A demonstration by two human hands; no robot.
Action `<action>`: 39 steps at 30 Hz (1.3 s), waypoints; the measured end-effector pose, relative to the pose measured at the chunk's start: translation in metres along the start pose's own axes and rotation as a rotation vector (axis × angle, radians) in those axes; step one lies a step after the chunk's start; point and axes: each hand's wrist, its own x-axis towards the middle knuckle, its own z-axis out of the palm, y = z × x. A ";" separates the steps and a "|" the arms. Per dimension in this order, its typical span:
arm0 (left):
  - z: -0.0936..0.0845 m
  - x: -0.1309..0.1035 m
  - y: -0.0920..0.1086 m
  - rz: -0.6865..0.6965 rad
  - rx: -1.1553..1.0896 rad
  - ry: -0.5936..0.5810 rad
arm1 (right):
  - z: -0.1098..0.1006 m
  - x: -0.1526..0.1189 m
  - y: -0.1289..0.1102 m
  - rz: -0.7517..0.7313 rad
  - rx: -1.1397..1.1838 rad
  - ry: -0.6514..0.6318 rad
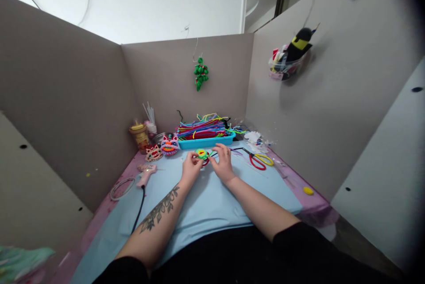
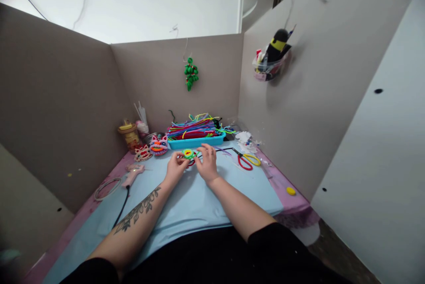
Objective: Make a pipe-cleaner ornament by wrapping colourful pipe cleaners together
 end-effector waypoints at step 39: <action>0.001 0.003 -0.023 -0.135 -0.047 -0.072 | 0.009 0.002 0.011 -0.123 -0.217 -0.284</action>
